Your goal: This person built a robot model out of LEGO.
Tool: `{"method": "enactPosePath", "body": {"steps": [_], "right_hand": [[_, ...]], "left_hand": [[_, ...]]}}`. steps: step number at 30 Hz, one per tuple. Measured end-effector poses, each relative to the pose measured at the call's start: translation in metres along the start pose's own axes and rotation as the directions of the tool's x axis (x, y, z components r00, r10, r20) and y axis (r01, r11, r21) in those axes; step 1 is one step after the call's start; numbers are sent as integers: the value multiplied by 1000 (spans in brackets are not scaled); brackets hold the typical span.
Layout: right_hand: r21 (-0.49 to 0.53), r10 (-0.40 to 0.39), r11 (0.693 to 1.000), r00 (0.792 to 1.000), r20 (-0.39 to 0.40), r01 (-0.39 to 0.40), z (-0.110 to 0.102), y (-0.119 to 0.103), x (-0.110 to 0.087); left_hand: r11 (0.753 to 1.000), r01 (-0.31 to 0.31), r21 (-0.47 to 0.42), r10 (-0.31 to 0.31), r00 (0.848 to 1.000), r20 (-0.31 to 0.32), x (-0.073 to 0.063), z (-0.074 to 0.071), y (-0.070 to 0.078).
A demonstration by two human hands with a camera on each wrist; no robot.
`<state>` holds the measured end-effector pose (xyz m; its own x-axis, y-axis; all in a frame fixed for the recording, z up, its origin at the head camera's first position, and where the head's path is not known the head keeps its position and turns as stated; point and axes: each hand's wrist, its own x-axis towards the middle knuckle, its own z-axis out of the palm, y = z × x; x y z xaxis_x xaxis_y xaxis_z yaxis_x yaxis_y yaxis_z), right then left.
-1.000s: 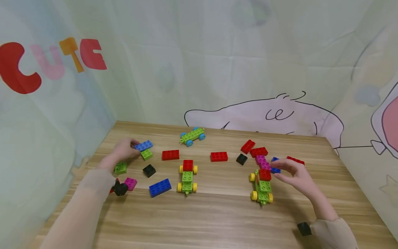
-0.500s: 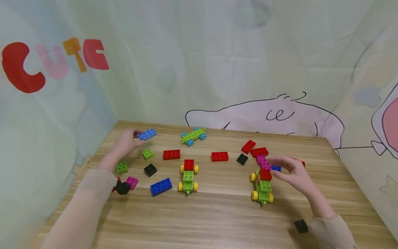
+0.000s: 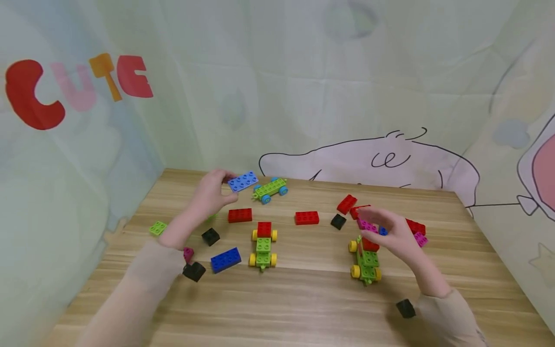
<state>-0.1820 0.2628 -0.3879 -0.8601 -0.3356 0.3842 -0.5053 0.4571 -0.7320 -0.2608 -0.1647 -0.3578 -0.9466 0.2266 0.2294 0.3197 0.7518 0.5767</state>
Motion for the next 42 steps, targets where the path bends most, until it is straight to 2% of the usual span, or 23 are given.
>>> {"method": "enactPosePath", "body": {"steps": [5,8,16,20,24,30,37,42], "right_hand": [[30,-21,999,1000,6,21,8,-8,9],[14,-20,1000,1000,6,20,13,-12,13],[-40,-66,997,998,-4,66,30,-20,23],[4,-68,998,998,-14,68,40,-21,27],[44,-86,995,996,-13,87,49,-24,29],[30,-123,992,992,24,123,59,-33,30],[-8,-99,995,993,56,100,66,-35,27],[-58,-103,993,993,61,106,68,-32,24]], "left_hand": [[997,-71,-28,72,997,2,-6,11,29],[993,-113,-35,113,994,0,-11,18,43],[968,-250,-23,250,968,-6,-22,38,68],[952,-301,-57,302,953,3,-28,47,77],[938,-329,-109,333,942,28,-34,56,84],[924,-349,-155,364,928,78,-40,67,89],[932,-317,-173,343,927,149,-46,72,96],[931,-323,-173,352,919,178,-50,76,99]]}}
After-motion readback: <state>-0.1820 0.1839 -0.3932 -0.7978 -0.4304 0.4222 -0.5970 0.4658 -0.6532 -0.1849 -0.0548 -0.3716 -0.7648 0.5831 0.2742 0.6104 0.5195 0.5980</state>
